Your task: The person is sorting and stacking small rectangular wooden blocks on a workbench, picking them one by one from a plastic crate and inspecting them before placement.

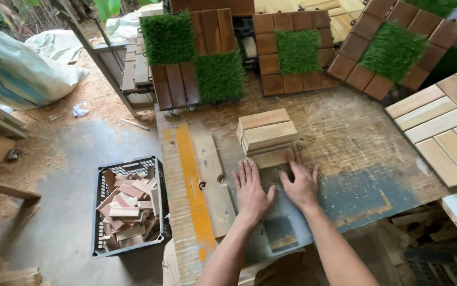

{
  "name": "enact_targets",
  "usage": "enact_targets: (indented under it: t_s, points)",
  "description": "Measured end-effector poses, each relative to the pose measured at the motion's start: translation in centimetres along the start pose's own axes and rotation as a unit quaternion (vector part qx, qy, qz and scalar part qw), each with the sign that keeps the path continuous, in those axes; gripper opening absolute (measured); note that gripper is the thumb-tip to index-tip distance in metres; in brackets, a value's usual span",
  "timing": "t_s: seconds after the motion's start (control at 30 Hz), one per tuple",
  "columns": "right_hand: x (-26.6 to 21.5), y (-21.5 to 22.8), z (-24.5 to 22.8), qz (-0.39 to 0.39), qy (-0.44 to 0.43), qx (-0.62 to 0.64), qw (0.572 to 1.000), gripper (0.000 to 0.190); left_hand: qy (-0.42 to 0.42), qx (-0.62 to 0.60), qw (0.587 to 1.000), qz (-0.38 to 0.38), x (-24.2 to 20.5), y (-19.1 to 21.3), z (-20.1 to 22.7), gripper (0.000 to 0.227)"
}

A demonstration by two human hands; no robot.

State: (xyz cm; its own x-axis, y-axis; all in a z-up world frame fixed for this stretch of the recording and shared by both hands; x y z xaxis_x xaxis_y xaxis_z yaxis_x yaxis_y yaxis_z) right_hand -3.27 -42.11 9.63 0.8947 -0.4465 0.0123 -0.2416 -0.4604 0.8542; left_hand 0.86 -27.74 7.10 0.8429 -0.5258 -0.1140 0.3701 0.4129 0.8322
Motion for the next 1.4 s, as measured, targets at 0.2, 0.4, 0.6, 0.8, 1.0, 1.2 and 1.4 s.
enact_targets:
  t_s: [0.2, 0.4, 0.6, 0.8, 1.0, 1.2, 1.4]
  points:
    - [0.2, -1.7, 6.9, 0.111, 0.037, 0.153, 0.981, 0.044, -0.082, -0.023, 0.971, 0.225, -1.4, -0.2, -1.6, 0.081]
    - [-1.7, 0.4, 6.5, 0.163, 0.042, 0.276, 0.946, 0.05, -0.108, -0.209, 0.924, 0.303, -4.9, 1.7, -2.6, 0.054]
    - [-6.4, -3.5, -1.1, 0.053, 0.141, 0.396, 0.906, 0.031, -0.099, -0.247, 0.875, 0.405, -14.6, 8.1, -7.8, 0.045]
    - [-8.7, -8.2, -12.6, -0.085, 0.231, 0.297, 0.923, 0.022, 0.009, -0.25, 0.854, 0.455, -20.2, 12.8, -18.7, 0.04]
    - [-10.0, -11.1, -17.5, -0.07, 0.287, 0.093, 0.951, 0.02, 0.142, -0.4, 0.803, 0.419, -22.0, 12.7, -24.7, 0.031]
    - [-10.5, -9.9, -18.4, -0.041, 0.253, 0.057, 0.965, 0.032, 0.095, -0.381, 0.843, 0.367, -19.2, 12.1, -24.7, 0.061]
    - [-11.2, -12.4, -18.8, -0.067, 0.338, -0.03, 0.938, 0.071, 0.178, -0.296, 0.883, 0.318, -19.0, 10.5, -26.0, 0.069]
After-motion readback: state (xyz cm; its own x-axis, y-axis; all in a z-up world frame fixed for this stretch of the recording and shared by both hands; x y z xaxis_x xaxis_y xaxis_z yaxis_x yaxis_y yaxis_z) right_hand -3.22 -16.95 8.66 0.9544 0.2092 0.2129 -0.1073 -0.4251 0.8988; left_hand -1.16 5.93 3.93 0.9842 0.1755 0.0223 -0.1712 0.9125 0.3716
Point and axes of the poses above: each hand's wrist, its own x-axis towards the middle knuckle, its own y-axis out of the back of the hand, z = x × y, the point moved 10 cm from there along x, towards the middle knuckle, and after that the axes turned 7 degrees about -z, right-handed, at the moved point
